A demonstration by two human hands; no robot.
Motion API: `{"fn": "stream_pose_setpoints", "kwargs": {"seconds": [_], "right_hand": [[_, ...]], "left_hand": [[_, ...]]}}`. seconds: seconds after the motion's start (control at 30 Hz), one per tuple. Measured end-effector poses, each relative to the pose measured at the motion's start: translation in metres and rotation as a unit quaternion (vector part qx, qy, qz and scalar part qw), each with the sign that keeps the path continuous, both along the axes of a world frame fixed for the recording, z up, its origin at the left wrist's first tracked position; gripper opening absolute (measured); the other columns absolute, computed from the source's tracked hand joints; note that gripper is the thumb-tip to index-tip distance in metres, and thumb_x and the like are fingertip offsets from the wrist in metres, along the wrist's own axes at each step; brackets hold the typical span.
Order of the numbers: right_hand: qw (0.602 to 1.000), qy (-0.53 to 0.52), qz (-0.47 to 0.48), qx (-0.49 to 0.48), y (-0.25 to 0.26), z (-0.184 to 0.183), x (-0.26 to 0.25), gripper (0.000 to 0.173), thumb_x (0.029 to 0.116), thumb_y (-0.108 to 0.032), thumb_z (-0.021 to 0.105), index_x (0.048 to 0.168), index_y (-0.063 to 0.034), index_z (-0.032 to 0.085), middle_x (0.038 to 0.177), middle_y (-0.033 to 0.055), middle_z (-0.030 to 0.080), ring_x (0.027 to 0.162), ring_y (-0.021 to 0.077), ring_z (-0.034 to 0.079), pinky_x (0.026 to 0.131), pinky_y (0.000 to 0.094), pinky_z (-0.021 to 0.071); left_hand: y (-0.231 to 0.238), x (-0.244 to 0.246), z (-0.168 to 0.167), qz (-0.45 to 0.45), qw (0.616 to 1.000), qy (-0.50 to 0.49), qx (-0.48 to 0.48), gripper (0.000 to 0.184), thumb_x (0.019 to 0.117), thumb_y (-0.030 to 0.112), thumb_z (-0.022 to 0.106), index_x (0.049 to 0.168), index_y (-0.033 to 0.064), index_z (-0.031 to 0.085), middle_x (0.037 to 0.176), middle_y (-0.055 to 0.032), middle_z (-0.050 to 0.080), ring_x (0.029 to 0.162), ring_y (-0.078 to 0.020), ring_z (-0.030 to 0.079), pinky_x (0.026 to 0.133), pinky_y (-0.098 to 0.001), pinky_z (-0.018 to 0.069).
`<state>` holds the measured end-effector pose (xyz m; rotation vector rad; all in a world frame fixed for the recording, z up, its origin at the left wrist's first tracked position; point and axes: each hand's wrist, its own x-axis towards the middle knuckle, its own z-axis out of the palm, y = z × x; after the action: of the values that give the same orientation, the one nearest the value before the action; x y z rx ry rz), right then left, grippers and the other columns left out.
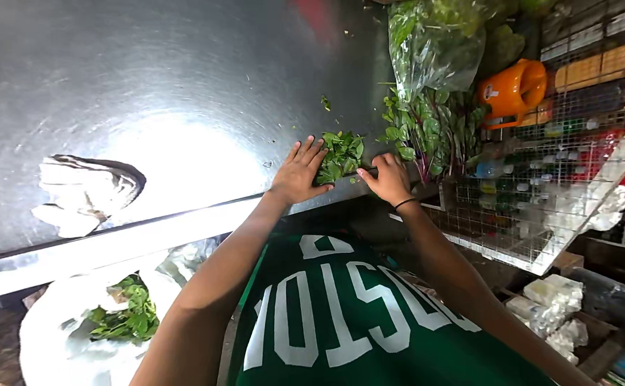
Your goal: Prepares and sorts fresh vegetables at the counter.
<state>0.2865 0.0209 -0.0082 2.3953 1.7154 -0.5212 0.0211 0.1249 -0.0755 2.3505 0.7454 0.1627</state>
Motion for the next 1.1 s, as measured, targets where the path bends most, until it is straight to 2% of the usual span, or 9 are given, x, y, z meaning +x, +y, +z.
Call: {"fn": "stream_pose_setpoints", "kwargs": {"seconds": [0.23,0.4,0.57,0.73,0.8,0.83,0.87,1.0,1.1], "right_hand": [[0.998,0.049,0.03,0.032,0.004,-0.004,-0.017,0.06,0.1007,-0.06,0.05,0.116,-0.0055,0.07,0.12,0.0167,0.067,0.12,0.0349,0.061,0.102,0.0522,0.0512],[0.959,0.204,0.065,0.187,-0.007,-0.012,-0.038,0.061,0.0898,-0.042,0.077,0.135,-0.0047,0.06,0.158,0.0172,0.041,0.141,0.027,0.048,0.112,0.0419,0.0487],[0.986,0.037,0.001,0.16,-0.021,-0.017,-0.044,0.102,0.0847,-0.072,0.067,0.161,-0.0135,0.032,0.173,0.0128,0.01,0.157,0.0328,0.019,0.124,0.054,0.0286],[0.984,0.006,0.003,0.176,0.001,-0.038,-0.038,0.106,0.0849,-0.081,0.056,0.165,-0.0176,0.026,0.172,0.0142,0.013,0.159,0.0333,0.014,0.128,0.0532,0.0197],[0.983,0.034,-0.008,0.178,0.02,-0.035,-0.04,0.107,0.0806,-0.082,0.06,0.164,-0.0247,0.028,0.173,0.0121,0.012,0.159,0.0345,0.011,0.128,0.0539,0.0165],[0.984,0.043,-0.011,0.173,0.03,-0.034,-0.042,0.106,0.0788,-0.083,0.061,0.164,-0.0295,0.028,0.173,0.0103,0.01,0.159,0.0358,0.01,0.128,0.0564,0.016],[0.986,0.048,-0.016,0.16,0.038,-0.033,-0.047,0.107,0.0762,-0.085,0.061,0.164,-0.0347,0.027,0.174,0.0082,0.008,0.159,0.038,0.009,0.126,0.0612,0.0153],[0.992,0.067,-0.04,0.097,0.058,-0.026,-0.089,0.117,0.0629,-0.095,0.061,0.162,-0.0498,0.019,0.174,0.0046,0.004,0.157,0.0456,0.004,0.115,0.0796,0.0091],[0.993,0.095,-0.013,0.07,0.054,-0.022,-0.125,0.115,0.0686,-0.081,0.073,0.163,-0.0477,0.016,0.175,0.0055,-0.003,0.156,0.0493,-0.003,0.109,0.0851,0.0111]], "left_hand": [[0.0,0.001,0.004,-0.002,1.0,0.011,-0.006,0.103,0.0862,0.079,0.054,0.16,0.0104,0.034,0.171,-0.0101,0.023,0.159,-0.0303,0.011,0.128,-0.0549,0.0073],[-0.003,0.005,0.008,0.01,1.0,0.015,-0.005,0.11,0.0838,0.082,0.056,0.161,0.0079,0.03,0.17,-0.0128,0.023,0.159,-0.032,0.011,0.128,-0.056,0.007],[-0.009,0.031,0.011,0.054,0.997,0.047,0.015,0.089,0.1008,0.067,0.042,0.164,0.0074,0.022,0.172,-0.0143,0.016,0.16,-0.0331,0.005,0.127,-0.0591,0.0062],[0.008,0.047,0.035,0.096,0.995,0.035,-0.013,0.074,0.1023,0.055,0.051,0.157,0.006,0.04,0.167,-0.0147,0.031,0.157,-0.0345,0.019,0.127,-0.057,0.0125],[0.031,0.038,0.086,0.043,0.978,0.14,-0.147,0.072,0.1064,0.04,0.051,0.164,0.0083,0.021,0.173,-0.0123,0.01,0.16,-0.0324,0.005,0.129,-0.0513,0.0108],[0.018,0.032,0.047,0.137,0.986,-0.04,-0.089,0.068,0.0966,0.036,0.058,0.155,0.0042,0.043,0.165,-0.0176,0.033,0.156,-0.0361,0.022,0.127,-0.0521,0.0187],[0.017,0.025,0.026,0.172,0.975,-0.116,-0.075,0.067,0.0953,0.038,0.056,0.153,0.006,0.046,0.163,-0.017,0.037,0.155,-0.0346,0.025,0.127,-0.0513,0.0207],[0.013,-0.021,0.028,0.238,0.961,-0.118,-0.074,0.051,0.1029,0.038,0.049,0.146,0.01,0.054,0.149,-0.0159,0.053,0.143,-0.0313,0.045,0.12,-0.0503,0.0355],[-0.004,-0.049,0.02,0.258,0.957,-0.126,-0.045,0.041,0.1055,0.03,0.046,0.136,0.0069,0.061,0.142,-0.0139,0.059,0.138,-0.0304,0.05,0.118,-0.0497,0.0383]]}}
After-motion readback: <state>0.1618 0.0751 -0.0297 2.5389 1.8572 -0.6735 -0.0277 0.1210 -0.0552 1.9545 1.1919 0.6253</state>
